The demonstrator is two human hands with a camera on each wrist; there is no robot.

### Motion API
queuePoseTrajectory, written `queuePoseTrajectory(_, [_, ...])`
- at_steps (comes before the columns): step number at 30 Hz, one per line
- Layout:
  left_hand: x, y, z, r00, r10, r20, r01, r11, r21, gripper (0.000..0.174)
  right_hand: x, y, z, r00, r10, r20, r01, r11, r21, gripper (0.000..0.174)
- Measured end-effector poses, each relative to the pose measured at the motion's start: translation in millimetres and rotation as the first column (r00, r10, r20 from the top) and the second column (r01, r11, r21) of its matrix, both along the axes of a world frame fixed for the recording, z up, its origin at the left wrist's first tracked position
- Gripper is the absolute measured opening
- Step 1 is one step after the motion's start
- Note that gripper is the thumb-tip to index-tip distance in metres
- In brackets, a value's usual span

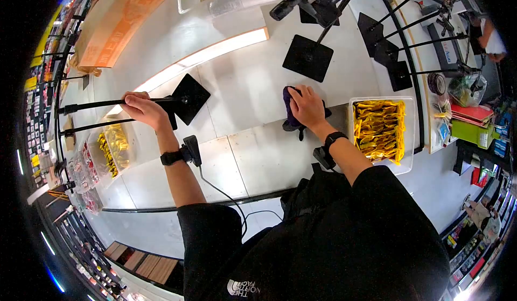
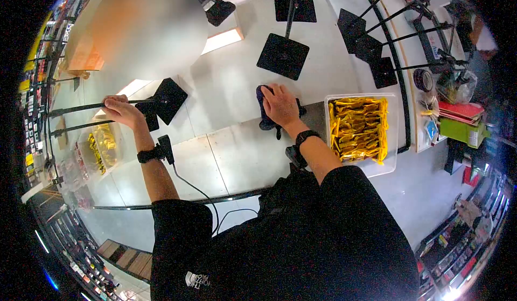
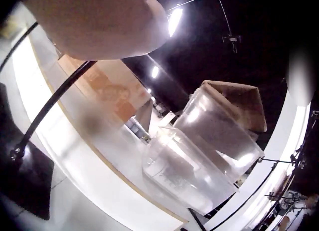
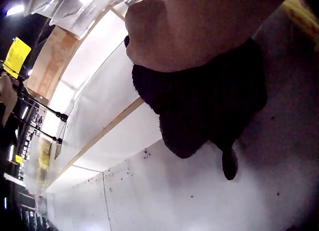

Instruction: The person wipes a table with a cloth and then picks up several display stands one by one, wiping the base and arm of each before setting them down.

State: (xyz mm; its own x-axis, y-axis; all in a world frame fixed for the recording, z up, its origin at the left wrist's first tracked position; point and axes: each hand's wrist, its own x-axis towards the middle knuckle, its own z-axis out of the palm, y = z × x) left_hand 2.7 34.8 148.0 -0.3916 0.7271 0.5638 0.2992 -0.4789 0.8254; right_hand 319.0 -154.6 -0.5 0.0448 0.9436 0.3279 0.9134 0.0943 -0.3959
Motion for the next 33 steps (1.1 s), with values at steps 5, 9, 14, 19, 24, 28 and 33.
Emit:
queuePoseTrajectory(5, [-18.1, 5.5, -19.5, 0.995, 0.067, -0.078, -0.065, 0.998, 0.018, 0.04, 0.2, -0.1, 2.7, 1.0, -0.003, 0.028, 0.002, 1.0, 0.008, 0.032])
queuePoseTrajectory(9, [-21.3, -5.7, -24.6, 0.99, 0.108, -0.087, -0.113, 0.992, -0.059, 0.036, 2.3, -2.9, 6.4, 0.999, 0.031, 0.004, -0.032, 0.999, 0.017, 0.037])
queuePoseTrajectory(14, [-21.6, -25.1, -34.7, 0.932, 0.261, -0.251, -0.307, 0.937, -0.167, 0.023, -3.6, -2.8, 2.7, 0.999, 0.004, 0.044, -0.003, 1.0, -0.021, 0.036])
queuePoseTrajectory(19, [109.9, -90.2, -43.2, 0.989, 0.144, 0.025, -0.134, 0.964, -0.23, 0.021, -2.6, -3.4, -4.7, 0.998, 0.011, -0.064, -0.013, 0.999, -0.043, 0.032])
queuePoseTrajectory(24, [259.6, -93.1, -30.2, 0.701, -0.645, -0.306, 0.595, 0.765, -0.249, 0.053, 5.2, -26.4, 15.7, 0.966, -0.023, -0.258, 0.018, 1.0, -0.021, 0.03])
queuePoseTrajectory(28, [306.6, -65.5, -13.7, 0.585, -0.8, -0.133, 0.768, 0.6, -0.224, 0.032, 24.9, -61.7, 56.1, 0.879, -0.18, -0.442, 0.176, 0.983, -0.051, 0.032])
queuePoseTrajectory(33, [280.3, -82.2, -8.6, 0.611, -0.77, -0.184, 0.65, 0.621, -0.439, 0.029, 50.4, -75.9, 83.2, 0.787, -0.286, -0.547, 0.344, 0.939, 0.004, 0.031])
